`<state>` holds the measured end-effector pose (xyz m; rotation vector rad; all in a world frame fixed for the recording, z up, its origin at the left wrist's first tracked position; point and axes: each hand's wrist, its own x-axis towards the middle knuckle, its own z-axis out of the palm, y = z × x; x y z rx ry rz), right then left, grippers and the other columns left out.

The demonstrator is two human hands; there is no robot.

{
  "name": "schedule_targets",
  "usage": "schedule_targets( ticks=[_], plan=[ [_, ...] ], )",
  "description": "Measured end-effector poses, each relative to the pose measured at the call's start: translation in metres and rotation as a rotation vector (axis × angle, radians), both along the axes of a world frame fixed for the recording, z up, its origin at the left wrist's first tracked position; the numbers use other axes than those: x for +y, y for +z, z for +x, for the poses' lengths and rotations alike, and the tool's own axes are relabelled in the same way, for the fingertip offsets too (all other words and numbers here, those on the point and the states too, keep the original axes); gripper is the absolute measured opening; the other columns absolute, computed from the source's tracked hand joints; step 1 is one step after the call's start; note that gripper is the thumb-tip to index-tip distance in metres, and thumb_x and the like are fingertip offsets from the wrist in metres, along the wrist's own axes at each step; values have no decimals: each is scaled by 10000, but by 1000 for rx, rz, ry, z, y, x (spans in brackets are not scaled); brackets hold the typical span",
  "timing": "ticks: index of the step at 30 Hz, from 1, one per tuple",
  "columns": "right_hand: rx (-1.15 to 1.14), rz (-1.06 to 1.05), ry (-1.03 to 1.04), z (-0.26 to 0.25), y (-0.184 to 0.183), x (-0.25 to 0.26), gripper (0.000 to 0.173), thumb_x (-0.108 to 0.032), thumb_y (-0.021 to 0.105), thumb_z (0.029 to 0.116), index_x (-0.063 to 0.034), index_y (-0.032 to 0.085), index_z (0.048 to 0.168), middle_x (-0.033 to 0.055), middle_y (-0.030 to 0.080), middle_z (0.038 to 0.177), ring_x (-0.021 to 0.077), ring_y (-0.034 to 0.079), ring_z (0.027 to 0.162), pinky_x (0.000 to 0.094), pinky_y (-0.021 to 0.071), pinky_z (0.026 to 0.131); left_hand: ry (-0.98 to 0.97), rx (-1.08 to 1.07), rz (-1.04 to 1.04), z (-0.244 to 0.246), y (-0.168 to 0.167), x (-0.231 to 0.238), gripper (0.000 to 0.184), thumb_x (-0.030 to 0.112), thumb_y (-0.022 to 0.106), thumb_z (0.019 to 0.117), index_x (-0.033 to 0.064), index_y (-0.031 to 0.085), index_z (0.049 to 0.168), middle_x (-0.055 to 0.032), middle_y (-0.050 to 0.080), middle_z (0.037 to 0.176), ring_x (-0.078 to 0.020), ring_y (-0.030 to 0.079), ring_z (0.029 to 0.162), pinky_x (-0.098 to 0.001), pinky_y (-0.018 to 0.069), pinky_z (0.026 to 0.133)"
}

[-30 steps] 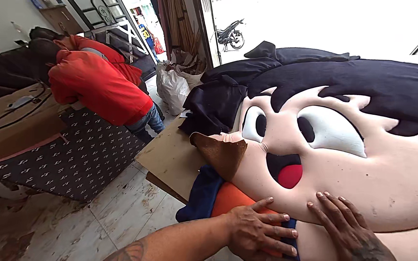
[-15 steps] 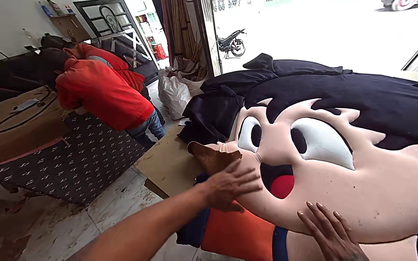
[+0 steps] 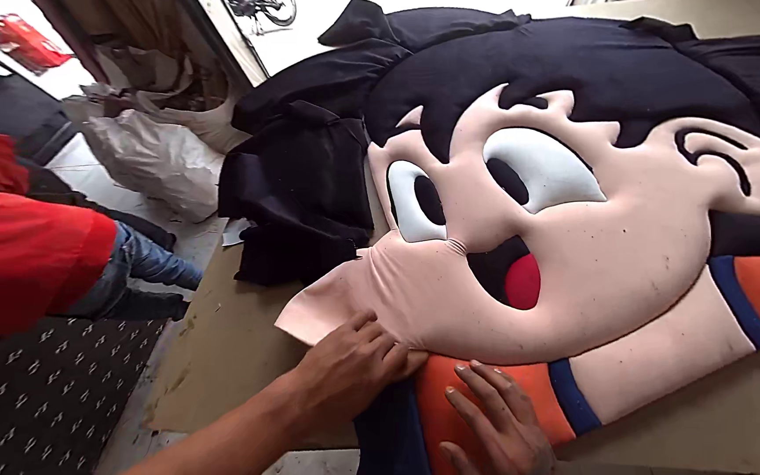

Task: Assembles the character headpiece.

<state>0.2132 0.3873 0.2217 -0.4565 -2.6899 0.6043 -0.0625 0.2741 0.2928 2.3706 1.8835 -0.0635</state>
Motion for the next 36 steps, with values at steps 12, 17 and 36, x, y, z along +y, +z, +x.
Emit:
schedule_targets(
  ticks=[12, 17, 36],
  plan=[
    [51, -37, -153, -29, -2, -18, 313, -480, 638, 950, -274, 757, 1154, -66, 713, 1255, 155, 620, 1227, 407, 500, 1036, 285, -198, 75, -13, -11, -17, 120, 284, 571, 959, 239, 673, 1003, 24, 690, 1248, -166, 700, 1024, -384, 601, 797],
    [78, -113, -138, -57, 16, 1, 230, -230, 553, 1004, -227, 767, 1087, -63, 742, 1090, 85, 688, 1016, 279, 591, 833, 613, -273, -429, -15, 27, 9, 656, 839, 461, 871, 229, 608, 1061, 29, 611, 836, -168, 653, 765, -412, 558, 655],
    [-74, -64, -263, -69, 6, -7, 255, -295, 587, 938, -244, 771, 1106, -73, 693, 871, 57, 649, 693, 272, 560, 576, 275, -209, 462, 22, -6, -15, 154, 223, 620, 965, 291, 756, 941, 57, 662, 988, -160, 619, 1034, -384, 515, 944]
  ],
)
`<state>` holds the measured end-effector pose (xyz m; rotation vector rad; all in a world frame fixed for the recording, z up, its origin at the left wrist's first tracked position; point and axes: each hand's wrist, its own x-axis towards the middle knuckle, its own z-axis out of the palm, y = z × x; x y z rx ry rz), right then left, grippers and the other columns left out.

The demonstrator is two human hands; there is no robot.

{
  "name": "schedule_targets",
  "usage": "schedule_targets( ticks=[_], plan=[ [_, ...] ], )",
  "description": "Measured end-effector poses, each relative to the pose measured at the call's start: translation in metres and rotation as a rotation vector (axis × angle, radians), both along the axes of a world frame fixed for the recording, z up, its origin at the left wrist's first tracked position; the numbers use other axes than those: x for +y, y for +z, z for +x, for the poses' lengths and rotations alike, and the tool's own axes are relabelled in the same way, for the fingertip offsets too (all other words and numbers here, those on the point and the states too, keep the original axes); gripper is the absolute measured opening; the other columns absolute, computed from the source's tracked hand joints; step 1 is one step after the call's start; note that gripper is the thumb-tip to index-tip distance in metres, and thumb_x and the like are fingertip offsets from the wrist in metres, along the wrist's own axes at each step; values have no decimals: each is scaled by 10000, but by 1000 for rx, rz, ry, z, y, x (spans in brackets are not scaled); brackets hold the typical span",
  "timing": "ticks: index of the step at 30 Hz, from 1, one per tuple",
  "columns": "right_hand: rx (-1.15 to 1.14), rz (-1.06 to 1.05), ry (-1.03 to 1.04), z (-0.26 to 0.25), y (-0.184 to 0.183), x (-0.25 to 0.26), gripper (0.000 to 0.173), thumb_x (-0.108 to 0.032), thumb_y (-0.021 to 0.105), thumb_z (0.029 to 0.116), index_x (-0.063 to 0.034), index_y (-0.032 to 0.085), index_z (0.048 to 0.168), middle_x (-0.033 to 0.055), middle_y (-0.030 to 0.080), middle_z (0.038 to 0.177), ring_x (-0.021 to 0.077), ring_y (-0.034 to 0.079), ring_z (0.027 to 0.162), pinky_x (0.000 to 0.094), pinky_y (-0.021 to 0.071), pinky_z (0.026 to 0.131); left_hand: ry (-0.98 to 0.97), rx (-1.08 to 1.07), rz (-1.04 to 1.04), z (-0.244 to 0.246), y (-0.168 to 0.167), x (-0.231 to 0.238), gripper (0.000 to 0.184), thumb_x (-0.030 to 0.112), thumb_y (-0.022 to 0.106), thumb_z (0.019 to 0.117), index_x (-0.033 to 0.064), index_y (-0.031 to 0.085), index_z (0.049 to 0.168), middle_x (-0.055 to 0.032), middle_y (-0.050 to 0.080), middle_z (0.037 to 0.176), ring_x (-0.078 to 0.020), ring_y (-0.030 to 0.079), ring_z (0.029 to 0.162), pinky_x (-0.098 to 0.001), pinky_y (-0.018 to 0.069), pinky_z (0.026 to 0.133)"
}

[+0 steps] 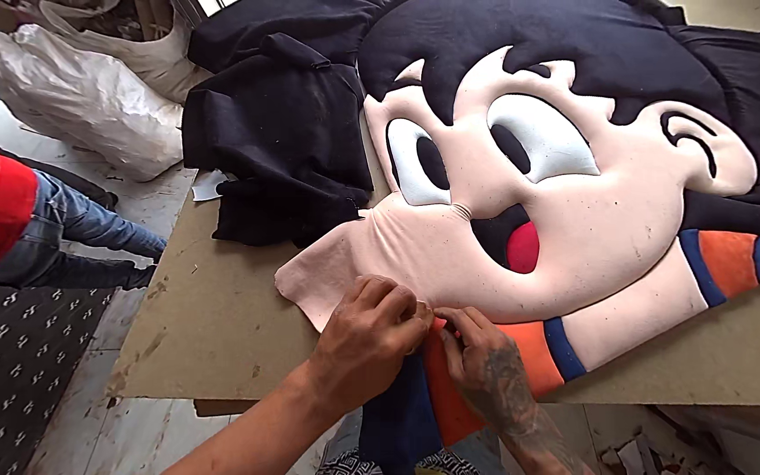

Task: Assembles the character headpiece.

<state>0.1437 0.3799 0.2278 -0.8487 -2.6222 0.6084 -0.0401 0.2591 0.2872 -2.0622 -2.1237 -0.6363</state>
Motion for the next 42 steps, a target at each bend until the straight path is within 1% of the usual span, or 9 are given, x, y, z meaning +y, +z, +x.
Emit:
schedule_targets(
  ticks=[2, 7, 11, 15, 21, 24, 29, 35, 42],
  plan=[
    [-36, 22, 8, -7, 0, 1, 282, -358, 634, 901, -239, 760, 1123, -61, 694, 861, 94, 659, 687, 326, 558, 551, -108, -15, 83, -8, 0, 9, 134, 205, 644, 972, 248, 763, 927, 27, 699, 1115, -193, 631, 1179, -487, 464, 1121],
    [-25, -91, -34, -22, 0, 16, 156, -377, 682, 897, -224, 700, 869, -79, 642, 719, 90, 634, 630, 362, 537, 535, -220, -82, 172, -23, 3, 55, 148, 184, 651, 975, 215, 755, 873, 7, 729, 1144, -206, 651, 1210, -533, 414, 1182],
    [-44, -436, -113, -25, 12, 31, 203, -445, 736, 897, -253, 749, 833, -98, 687, 681, 68, 652, 617, 390, 567, 589, -98, -181, 119, -25, 4, 52, 341, 300, 581, 1023, 167, 665, 1325, -67, 628, 1409, -227, 574, 1344, -494, 420, 1184],
    [24, -739, -174, -27, 12, 38, 248, -400, 732, 935, -179, 756, 825, -13, 712, 665, 145, 644, 517, 367, 568, 506, 18, -51, -60, -43, -23, 24, 975, 674, 748, 775, 96, 485, 1514, -82, 541, 1518, -252, 468, 1445, -537, 259, 1263],
    [44, -985, -220, -33, 18, 48, 265, -307, 692, 988, -52, 758, 962, 90, 736, 731, 184, 618, 489, 325, 522, 445, -243, -58, -138, -58, -51, 37, 162, 350, 669, 955, 231, 751, 1027, 5, 694, 1264, -222, 565, 1337, -506, 367, 1213],
    [52, -1071, -253, -35, 20, 53, 276, -285, 655, 1013, -23, 736, 981, 116, 728, 720, 158, 580, 437, 279, 466, 376, -354, -94, -254, -62, -34, 63, 185, 310, 618, 986, 198, 759, 939, 16, 733, 1098, -201, 646, 1157, -423, 513, 1022],
    [60, -1162, -319, -38, 23, 54, 268, -246, 611, 1037, -1, 713, 996, 132, 722, 731, 153, 582, 442, 281, 478, 378, -329, 8, -517, -59, -1, 107, 233, 398, 646, 955, 188, 739, 911, -39, 699, 849, -268, 686, 851, -535, 530, 698],
    [75, -1193, -356, -39, 25, 55, 285, -243, 583, 1049, 4, 708, 978, 127, 709, 693, 142, 575, 427, 277, 473, 367, -312, 145, -641, -51, 18, 128, 250, 384, 761, 845, 140, 709, 830, -71, 662, 802, -293, 664, 818, -538, 499, 660],
    [93, -1202, -366, -39, 24, 54, 285, -230, 571, 1054, 8, 708, 979, 135, 710, 692, 149, 581, 429, 279, 475, 369, -308, 134, -627, -52, 16, 122, 215, 386, 712, 891, 174, 719, 859, -51, 662, 802, -273, 664, 815, -523, 496, 655]
  ],
)
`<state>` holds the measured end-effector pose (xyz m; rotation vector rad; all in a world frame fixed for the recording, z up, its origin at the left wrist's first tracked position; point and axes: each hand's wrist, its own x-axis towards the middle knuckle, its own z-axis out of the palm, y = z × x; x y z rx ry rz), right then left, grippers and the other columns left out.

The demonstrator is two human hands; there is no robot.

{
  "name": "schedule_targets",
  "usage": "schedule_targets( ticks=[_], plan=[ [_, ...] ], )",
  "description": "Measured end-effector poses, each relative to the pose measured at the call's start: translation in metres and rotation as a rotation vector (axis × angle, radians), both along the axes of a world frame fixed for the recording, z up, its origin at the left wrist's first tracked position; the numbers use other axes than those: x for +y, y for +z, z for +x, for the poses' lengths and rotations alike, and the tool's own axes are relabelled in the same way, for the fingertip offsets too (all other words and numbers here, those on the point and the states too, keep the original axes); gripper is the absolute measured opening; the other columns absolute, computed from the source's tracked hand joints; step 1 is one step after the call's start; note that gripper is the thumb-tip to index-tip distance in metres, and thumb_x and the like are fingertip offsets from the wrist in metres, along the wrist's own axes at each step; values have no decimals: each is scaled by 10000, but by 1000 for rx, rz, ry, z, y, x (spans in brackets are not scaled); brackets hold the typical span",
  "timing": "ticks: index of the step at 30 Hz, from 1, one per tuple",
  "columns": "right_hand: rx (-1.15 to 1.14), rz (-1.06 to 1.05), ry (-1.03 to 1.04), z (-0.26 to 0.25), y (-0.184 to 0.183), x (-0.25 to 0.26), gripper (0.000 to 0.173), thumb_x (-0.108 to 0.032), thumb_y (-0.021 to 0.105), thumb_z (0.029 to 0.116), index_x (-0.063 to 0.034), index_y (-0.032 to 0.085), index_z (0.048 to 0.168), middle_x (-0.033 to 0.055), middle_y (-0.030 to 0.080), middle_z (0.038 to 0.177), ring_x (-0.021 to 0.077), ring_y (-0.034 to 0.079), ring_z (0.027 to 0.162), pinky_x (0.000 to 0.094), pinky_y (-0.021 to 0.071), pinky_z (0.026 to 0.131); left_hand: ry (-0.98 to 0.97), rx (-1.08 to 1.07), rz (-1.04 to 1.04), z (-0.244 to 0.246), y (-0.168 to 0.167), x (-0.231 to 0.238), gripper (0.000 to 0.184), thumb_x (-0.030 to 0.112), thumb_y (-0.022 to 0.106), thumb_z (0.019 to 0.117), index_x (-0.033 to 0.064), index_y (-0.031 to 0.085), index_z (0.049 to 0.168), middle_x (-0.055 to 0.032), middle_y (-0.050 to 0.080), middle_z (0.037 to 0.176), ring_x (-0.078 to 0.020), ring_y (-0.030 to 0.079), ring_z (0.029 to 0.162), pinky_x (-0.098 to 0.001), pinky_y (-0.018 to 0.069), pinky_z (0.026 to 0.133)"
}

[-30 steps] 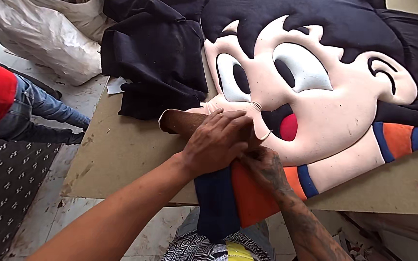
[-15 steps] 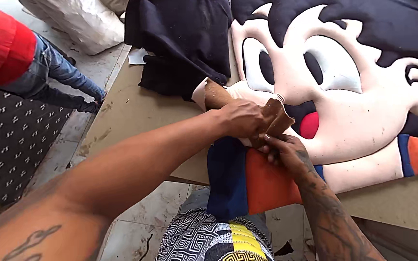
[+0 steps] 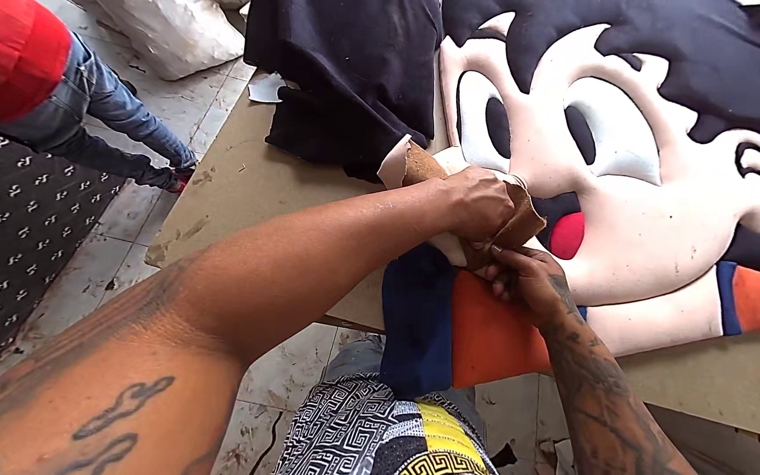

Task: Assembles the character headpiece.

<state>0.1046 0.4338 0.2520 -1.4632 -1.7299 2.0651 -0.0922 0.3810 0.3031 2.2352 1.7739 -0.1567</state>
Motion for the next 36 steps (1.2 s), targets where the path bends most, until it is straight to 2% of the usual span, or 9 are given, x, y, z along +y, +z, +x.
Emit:
schedule_targets(
  ticks=[5, 8, 11, 15, 22, 27, 30, 33, 36],
  plan=[
    [0, 156, 66, 3, -2, -7, 295, -254, 587, 1053, 6, 712, 990, 141, 734, 733, 180, 621, 463, 302, 504, 391, -50, -134, 92, -11, -17, -16, 179, 369, 669, 940, 210, 736, 892, -14, 686, 864, -229, 677, 856, -499, 529, 693],
    [-117, 495, 214, 8, 3, -15, 300, -325, 618, 1036, -89, 757, 911, 50, 760, 734, 181, 674, 517, 359, 573, 470, -108, -212, 195, -19, -32, -32, 141, 340, 702, 926, 212, 761, 932, -8, 705, 1044, -238, 641, 1065, -462, 533, 872],
    [-204, 777, 311, 16, 3, -20, 298, -401, 629, 1010, -199, 767, 838, -47, 736, 679, 118, 681, 541, 386, 597, 529, -94, -227, 295, -20, -38, -50, 141, 306, 670, 939, 210, 773, 950, -16, 679, 1289, -273, 537, 1341, -464, 440, 1120],
    [-220, 936, 328, 22, -1, -26, 309, -477, 614, 988, -252, 756, 831, -93, 722, 683, 83, 669, 561, 400, 585, 550, -2, -237, 368, -19, -37, -68, 105, 255, 677, 914, 200, 747, 969, -40, 601, 1433, -291, 426, 1461, -531, 299, 1231],
    [-210, 949, 300, 19, -2, -37, 329, -499, 609, 981, -256, 744, 804, -105, 708, 678, 75, 660, 583, 405, 561, 560, 211, -320, 452, -16, -40, -74, 887, 380, 888, 719, 245, 496, 1503, -12, 452, 1601, -236, 363, 1516, -581, 207, 1259],
    [-133, 934, 253, 22, -6, -46, 286, -478, 639, 961, -256, 756, 824, -106, 716, 699, 65, 662, 598, 374, 571, 581, 210, -346, 327, -9, -39, -63, 1057, 484, 882, 716, 254, 357, 1604, 41, 384, 1648, -226, 262, 1563, -642, 125, 1251],
    [-111, 889, 205, 23, -8, -50, 282, -465, 665, 950, -232, 760, 823, -81, 715, 694, 84, 667, 595, 378, 579, 580, 145, -364, 298, -7, -43, -53, 992, 386, 887, 725, 269, 396, 1580, 39, 548, 1516, -222, 370, 1508, -658, 103, 1250],
    [-45, 822, 157, 24, -9, -53, 227, -411, 710, 939, -204, 777, 876, -62, 736, 733, 88, 694, 638, 348, 605, 616, 53, -309, 298, -6, -48, -44, 1013, 359, 881, 708, 336, 376, 1585, -11, 651, 1319, -262, 539, 1305, -594, 291, 1186],
    [54, 836, 140, 28, -19, -57, 211, -403, 749, 912, -193, 768, 926, -57, 731, 756, 82, 688, 649, 314, 602, 607, -9, -260, 253, -2, -41, -39, 1084, 317, 900, 658, 475, 339, 1572, -86, 606, 1291, -326, 541, 1220, -559, 423, 1031]
  ],
)
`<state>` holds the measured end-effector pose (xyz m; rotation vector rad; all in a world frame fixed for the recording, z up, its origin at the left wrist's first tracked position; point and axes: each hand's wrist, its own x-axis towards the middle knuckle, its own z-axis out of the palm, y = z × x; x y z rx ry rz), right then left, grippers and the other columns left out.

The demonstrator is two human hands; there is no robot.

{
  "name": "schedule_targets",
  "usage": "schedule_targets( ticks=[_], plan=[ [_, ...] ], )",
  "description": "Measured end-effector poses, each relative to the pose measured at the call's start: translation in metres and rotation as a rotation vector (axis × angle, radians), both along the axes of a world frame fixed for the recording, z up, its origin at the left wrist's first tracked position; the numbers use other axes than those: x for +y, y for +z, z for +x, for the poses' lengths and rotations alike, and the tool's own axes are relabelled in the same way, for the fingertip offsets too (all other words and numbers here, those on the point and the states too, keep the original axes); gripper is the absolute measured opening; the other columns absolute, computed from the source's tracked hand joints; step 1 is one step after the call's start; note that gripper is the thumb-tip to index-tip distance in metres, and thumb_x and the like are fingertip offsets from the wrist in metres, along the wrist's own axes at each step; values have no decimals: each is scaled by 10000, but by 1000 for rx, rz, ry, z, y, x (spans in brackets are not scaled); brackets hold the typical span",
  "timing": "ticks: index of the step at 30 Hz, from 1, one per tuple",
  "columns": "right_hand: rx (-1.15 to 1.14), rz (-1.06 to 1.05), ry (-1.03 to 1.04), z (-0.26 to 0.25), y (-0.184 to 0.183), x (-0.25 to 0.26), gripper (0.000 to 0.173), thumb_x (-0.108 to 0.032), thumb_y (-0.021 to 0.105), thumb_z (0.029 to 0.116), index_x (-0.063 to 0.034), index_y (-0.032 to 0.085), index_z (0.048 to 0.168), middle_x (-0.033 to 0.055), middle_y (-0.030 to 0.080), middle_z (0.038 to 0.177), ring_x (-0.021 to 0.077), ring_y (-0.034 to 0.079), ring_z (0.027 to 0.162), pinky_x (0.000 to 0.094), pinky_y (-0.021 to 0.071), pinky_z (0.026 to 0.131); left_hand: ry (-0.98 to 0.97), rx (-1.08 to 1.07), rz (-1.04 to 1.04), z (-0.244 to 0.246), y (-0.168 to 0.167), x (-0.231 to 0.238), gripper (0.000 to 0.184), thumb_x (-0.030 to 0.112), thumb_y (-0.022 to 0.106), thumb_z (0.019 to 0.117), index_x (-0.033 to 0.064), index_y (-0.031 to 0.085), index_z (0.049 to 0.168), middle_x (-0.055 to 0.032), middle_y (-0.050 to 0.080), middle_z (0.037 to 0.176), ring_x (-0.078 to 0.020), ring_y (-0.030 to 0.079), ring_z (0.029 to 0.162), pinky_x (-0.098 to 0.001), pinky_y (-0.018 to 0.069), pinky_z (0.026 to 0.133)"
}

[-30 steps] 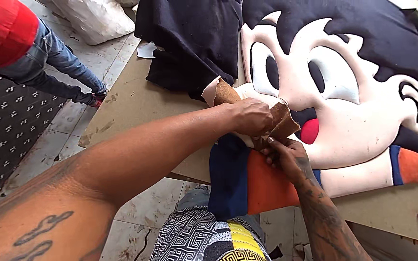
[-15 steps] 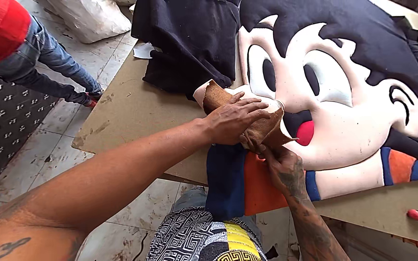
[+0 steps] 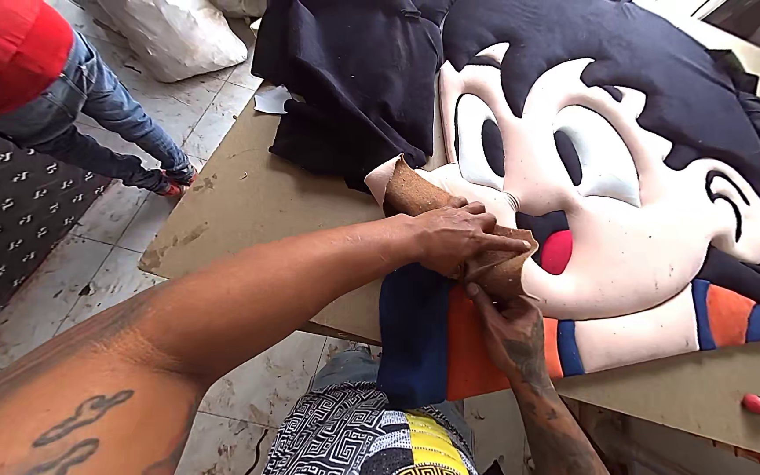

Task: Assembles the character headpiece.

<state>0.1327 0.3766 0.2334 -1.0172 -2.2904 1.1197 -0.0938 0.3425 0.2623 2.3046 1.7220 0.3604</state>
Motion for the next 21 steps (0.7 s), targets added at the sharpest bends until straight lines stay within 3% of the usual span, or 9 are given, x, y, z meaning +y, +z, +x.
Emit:
schedule_targets(
  ticks=[2, 5, 7, 9, 11, 12, 14, 15, 21],
  plan=[
    [73, 41, 50, 4, -8, -2, 201, -367, 758, 914, -176, 762, 975, -51, 735, 834, 76, 692, 711, 292, 607, 644, -35, 19, 32, 5, 3, 2, 1145, 233, 907, 609, 495, 336, 1566, -119, 493, 1494, -382, 455, 1368, -635, 385, 1080],
    [100, 194, 119, 8, -15, -2, 191, -367, 750, 907, -184, 779, 954, -53, 730, 926, 77, 694, 849, 295, 603, 747, -95, 31, 10, 12, 9, 9, 1202, 175, 893, 662, 424, 226, 1631, -71, 132, 1736, -413, 123, 1576, -738, 141, 1192],
    [104, 221, 132, 9, -18, -4, 177, -386, 754, 894, -214, 792, 902, -59, 732, 944, 89, 688, 904, 312, 593, 782, -121, 18, 8, 15, 10, 12, 1093, 127, 817, 770, 379, 212, 1644, -42, 327, 1675, -355, 255, 1551, -730, 107, 1209],
    [123, 237, 157, 9, -21, -6, 162, -386, 750, 893, -232, 801, 886, -64, 731, 972, 96, 681, 959, 323, 592, 814, -130, 25, 3, 15, 9, 13, 945, 116, 727, 864, 388, 245, 1631, -35, 660, 1304, -273, 572, 1279, -653, 211, 1216],
    [128, 308, 192, 9, -23, -8, 148, -371, 729, 913, -243, 797, 881, -72, 730, 985, 101, 677, 979, 334, 586, 830, -175, 69, 23, 11, 5, 10, 746, 138, 726, 849, 278, 462, 1532, -42, 716, 966, -247, 663, 978, -545, 399, 1058],
    [123, 349, 205, 8, -26, -8, 129, -347, 723, 916, -248, 796, 875, -78, 725, 972, 99, 668, 967, 330, 575, 823, -197, 81, 40, 9, 2, 7, 540, 161, 753, 817, 214, 623, 1337, -29, 709, 892, -233, 665, 912, -509, 437, 985],
    [96, 415, 223, 9, -30, -8, 102, -303, 714, 921, -266, 807, 904, -87, 720, 964, 92, 656, 962, 316, 561, 825, -226, 120, 54, 6, 1, 0, 146, 196, 751, 816, 159, 716, 953, -13, 676, 828, -222, 639, 873, -477, 441, 898],
    [89, 435, 223, 8, -30, -9, 114, -276, 697, 920, -272, 810, 917, -89, 716, 958, 88, 651, 953, 310, 555, 814, -232, 137, 61, 5, 2, -5, 64, 192, 727, 841, 158, 722, 895, -12, 668, 828, -224, 631, 886, -472, 438, 899],
    [93, 459, 236, 8, -28, -12, 202, -212, 648, 912, -325, 813, 937, -103, 718, 964, 80, 644, 963, 302, 545, 802, -143, 29, 223, 6, -8, -38, 169, 169, 598, 969, 189, 762, 933, -25, 657, 948, -233, 617, 996, -433, 490, 909]
  ],
)
